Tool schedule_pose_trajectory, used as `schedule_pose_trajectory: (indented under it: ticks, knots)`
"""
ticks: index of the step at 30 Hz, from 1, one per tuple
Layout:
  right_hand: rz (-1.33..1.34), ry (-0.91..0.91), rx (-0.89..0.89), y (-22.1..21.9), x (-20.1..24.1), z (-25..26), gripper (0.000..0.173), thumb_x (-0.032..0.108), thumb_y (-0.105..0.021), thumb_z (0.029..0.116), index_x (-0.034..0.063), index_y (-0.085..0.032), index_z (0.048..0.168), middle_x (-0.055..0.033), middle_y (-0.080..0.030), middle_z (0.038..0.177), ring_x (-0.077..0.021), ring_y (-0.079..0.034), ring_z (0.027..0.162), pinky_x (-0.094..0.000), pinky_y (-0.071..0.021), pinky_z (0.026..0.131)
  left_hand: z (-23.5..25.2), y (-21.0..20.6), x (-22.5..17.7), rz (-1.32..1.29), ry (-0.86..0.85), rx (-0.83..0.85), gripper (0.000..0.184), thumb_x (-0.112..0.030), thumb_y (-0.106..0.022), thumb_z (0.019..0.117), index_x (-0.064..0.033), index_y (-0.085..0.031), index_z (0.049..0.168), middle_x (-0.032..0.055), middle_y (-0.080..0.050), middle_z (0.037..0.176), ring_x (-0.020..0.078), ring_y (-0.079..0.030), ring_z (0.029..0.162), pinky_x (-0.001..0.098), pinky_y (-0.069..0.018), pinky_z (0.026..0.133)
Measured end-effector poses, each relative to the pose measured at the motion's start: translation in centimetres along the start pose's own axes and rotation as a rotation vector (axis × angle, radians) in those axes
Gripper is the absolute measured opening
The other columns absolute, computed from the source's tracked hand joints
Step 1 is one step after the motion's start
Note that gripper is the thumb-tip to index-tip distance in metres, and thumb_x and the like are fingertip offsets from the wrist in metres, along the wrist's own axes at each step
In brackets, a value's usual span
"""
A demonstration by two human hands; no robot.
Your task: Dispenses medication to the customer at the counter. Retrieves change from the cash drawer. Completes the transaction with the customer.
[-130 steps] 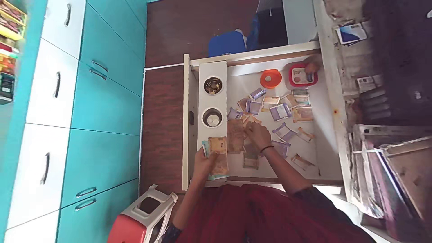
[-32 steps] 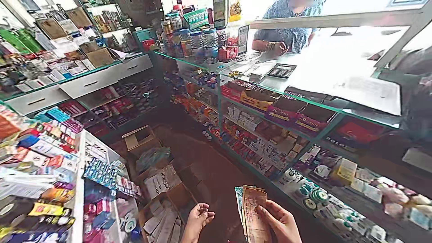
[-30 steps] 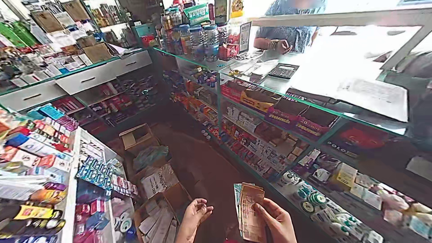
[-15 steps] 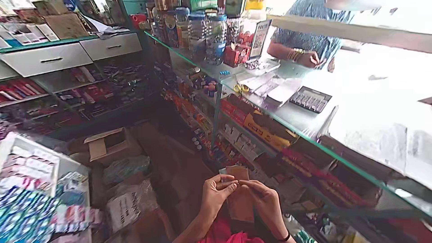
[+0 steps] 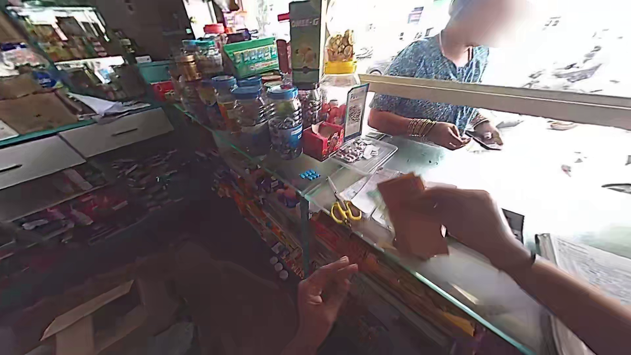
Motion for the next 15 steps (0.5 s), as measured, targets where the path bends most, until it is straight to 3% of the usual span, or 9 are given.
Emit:
schedule_pose_trajectory:
  ticks: [1, 3, 7, 10, 12, 15]
  knots:
    - [-0.047, -0.066, -0.036, 1.0, -3.3, 3.4, 0.008, 0.002, -0.072, 0.0894, -0.0011, -0.075, 0.096, -0.017, -0.074, 0.089, -0.0306, -0.072, 0.081, -0.0566, -0.0563, 0.074, 2.1, 1.3, 1.0, 0.039, -0.004, -0.011, 0.026, -0.009, -0.062, 0.0994, -0.008, -0.071, 0.123, 0.0016, -0.075, 0.12, 0.0121, -0.068, 0.117, 0.028, -0.0546, 0.102]
    - [-0.096, -0.193, -0.111, 2.5, -10.6, 9.1, 0.011, 0.003, -0.072, 0.0914, -0.0032, -0.075, 0.1, -0.0245, -0.073, 0.093, -0.0427, -0.069, 0.087, -0.0686, -0.0483, 0.079, 6.5, 3.6, 2.5, 0.131, 0.018, -0.071, 0.022, -0.008, -0.062, 0.0978, -0.0057, -0.071, 0.117, 0.0027, -0.077, 0.113, 0.0134, -0.07, 0.113, 0.029, -0.0551, 0.101]
    - [-0.103, -0.584, -0.112, 2.9, -23.8, 14.7, 0.037, 0.004, -0.079, 0.0873, -0.0065, -0.064, 0.12, -0.034, -0.069, 0.102, -0.0543, -0.066, 0.096, -0.075, -0.0437, 0.087, 14.5, 9.0, 5.3, 0.399, -0.028, -0.163, 0.029, -0.009, -0.063, 0.0929, 0.0054, -0.065, 0.118, 0.0078, -0.073, 0.118, 0.0142, -0.067, 0.116, 0.0294, -0.0543, 0.101]
    - [-0.088, -0.758, -0.082, 2.0, -28.9, 16.4, 0.049, 0.004, -0.079, 0.0869, -0.0085, -0.057, 0.129, -0.0356, -0.068, 0.111, -0.0579, -0.061, 0.109, -0.076, -0.0395, 0.095, 21.0, 13.2, 7.3, 0.66, -0.086, -0.218, 0.049, -0.021, -0.069, 0.0896, 0.0107, -0.06, 0.126, 0.0184, -0.064, 0.132, 0.0181, -0.059, 0.128, 0.0313, -0.0486, 0.107]
    - [-0.196, -0.769, -0.009, 1.7, -30.3, 16.7, 0.05, 0.006, -0.08, 0.0881, -0.011, -0.057, 0.129, -0.0378, -0.066, 0.113, -0.0596, -0.059, 0.112, -0.0755, -0.039, 0.097, 25.3, 15.2, 9.2, 0.813, -0.077, -0.239, 0.066, -0.032, -0.071, 0.0878, 0.0109, -0.054, 0.135, 0.0259, -0.055, 0.142, 0.0286, -0.05, 0.137, 0.0402, -0.043, 0.112]
    - [-0.465, -0.717, 0.166, 0.2, -30.9, 17.3, 0.045, 0.013, -0.079, 0.089, -0.0116, -0.06, 0.122, -0.0396, -0.064, 0.106, -0.0612, -0.06, 0.105, -0.0765, -0.0437, 0.086, 31.7, 18.0, 12.7, 0.93, -0.07, -0.281, 0.086, -0.044, -0.076, 0.0836, 0.0081, -0.045, 0.145, 0.0299, -0.044, 0.15, 0.0399, -0.041, 0.143, 0.0534, -0.0345, 0.116]
Point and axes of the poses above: each hand's wrist, its own z-axis towards the middle knuckle, its own y-axis out of the back of the hand, x = y × z, the point moved 1 cm from there along z, towards the middle knuckle
